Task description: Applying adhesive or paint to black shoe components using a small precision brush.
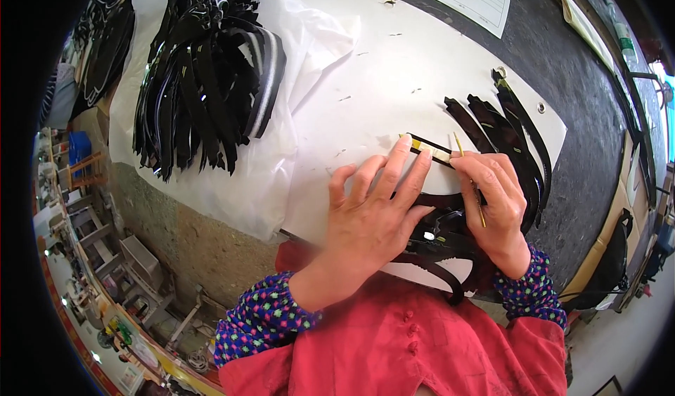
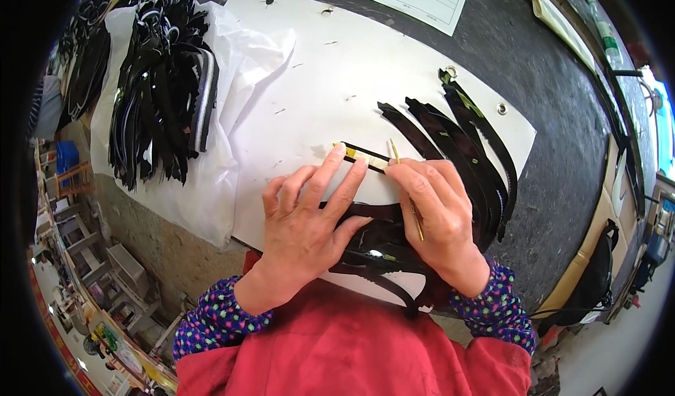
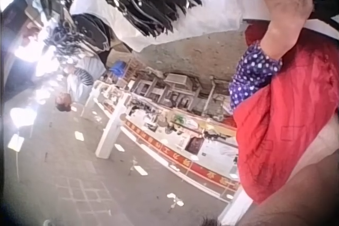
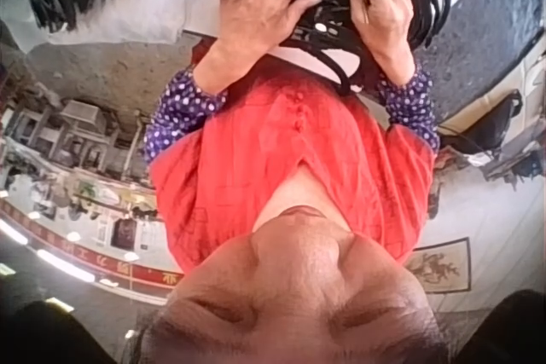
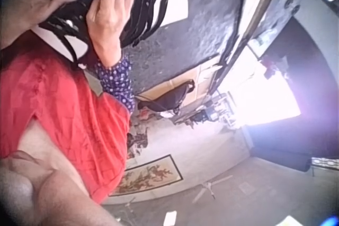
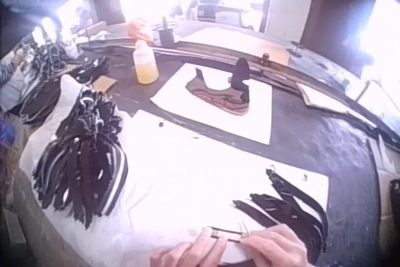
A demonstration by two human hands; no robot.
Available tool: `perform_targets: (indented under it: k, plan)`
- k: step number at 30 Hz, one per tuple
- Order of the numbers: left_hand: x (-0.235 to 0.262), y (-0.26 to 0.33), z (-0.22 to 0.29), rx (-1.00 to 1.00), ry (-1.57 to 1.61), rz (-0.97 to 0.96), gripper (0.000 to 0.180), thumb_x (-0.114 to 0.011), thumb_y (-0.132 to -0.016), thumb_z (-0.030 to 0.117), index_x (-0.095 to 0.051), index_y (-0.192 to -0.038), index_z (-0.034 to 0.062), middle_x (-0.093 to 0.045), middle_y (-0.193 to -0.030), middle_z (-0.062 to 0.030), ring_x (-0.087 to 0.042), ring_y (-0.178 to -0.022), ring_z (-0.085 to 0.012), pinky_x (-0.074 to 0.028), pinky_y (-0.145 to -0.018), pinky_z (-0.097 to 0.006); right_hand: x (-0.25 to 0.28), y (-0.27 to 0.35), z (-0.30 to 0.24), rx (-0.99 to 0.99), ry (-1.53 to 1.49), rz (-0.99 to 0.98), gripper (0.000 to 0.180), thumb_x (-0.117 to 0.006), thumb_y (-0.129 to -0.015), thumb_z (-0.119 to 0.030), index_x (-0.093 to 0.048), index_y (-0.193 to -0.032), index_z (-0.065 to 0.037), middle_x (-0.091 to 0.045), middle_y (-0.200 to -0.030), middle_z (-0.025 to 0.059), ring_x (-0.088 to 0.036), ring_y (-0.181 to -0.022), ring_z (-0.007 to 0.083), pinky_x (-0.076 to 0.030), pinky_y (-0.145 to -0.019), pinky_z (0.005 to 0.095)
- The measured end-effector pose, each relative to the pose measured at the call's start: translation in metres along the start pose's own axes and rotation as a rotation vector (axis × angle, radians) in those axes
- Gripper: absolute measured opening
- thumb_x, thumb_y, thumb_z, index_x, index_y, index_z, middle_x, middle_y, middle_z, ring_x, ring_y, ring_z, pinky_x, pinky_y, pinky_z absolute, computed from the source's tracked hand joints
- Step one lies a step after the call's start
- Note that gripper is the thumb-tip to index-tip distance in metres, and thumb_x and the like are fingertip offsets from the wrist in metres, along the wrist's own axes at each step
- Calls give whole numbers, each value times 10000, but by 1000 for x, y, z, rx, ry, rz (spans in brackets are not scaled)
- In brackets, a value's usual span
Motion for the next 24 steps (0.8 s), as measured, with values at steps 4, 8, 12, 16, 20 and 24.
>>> perform_targets:
  k: [4,8,12,16,20,24]
  plan:
    - [0,0,0,-3,6,21,621,-704,-875,433,-553,-1446,239,-466,-1503,-8,-461,-1196,-196,-300,-1032,-396,24,-13,-21,92,182,54,313,-680,-809,117,-668,-1108,28,-697,-994,156,-654,-844,311,-538,-734,357]
    - [-1,1,-2,-3,29,9,618,-701,-879,431,-551,-1444,230,-461,-1505,-23,-461,-1198,-197,-295,-1027,-407,14,-27,-11,-143,-403,-67,144,-610,-954,32,-657,-1091,40,-682,-931,132,-654,-759,241,-528,-681,293]
    - [1,1,-3,-16,50,31,629,-707,-874,429,-549,-1448,228,-440,-1521,-22,-458,-1205,-196,-287,-1036,-411,-24,-25,16,-402,-641,-89,171,-535,-1053,-108,-652,-1053,17,-648,-834,52,-616,-711,96,-508,-637,249]
    - [1,1,-4,-2,64,35,633,-714,-868,428,-554,-1446,225,-429,-1528,-17,-455,-1211,-192,-283,-1044,-409,-30,-25,17,-315,-533,-69,162,-548,-1048,-109,-651,-1049,16,-651,-834,69,-613,-655,123,-498,-597,251]
    - [-1,3,-6,12,71,16,627,-725,-860,418,-565,-1433,223,-425,-1533,-12,-449,-1221,-185,-277,-1052,-406,-32,-27,12,-268,-503,-95,138,-562,-1038,-89,-647,-1050,20,-652,-863,87,-619,-658,132,-502,-595,254]
    - [-1,2,-6,17,98,8,621,-739,-851,401,-574,-1422,220,-417,-1537,-10,-441,-1234,-180,-267,-1057,-407,-35,-27,11,-238,-466,-100,110,-576,-1022,-57,-643,-1055,23,-658,-903,108,-640,-665,158,-517,-597,271]
Point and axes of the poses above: each hand's wrist, its own y-axis away from the middle knuckle, its own x-axis out of the back of the hand, z = x × y, the point moved 9 cm from there along -y, towards the middle knuckle
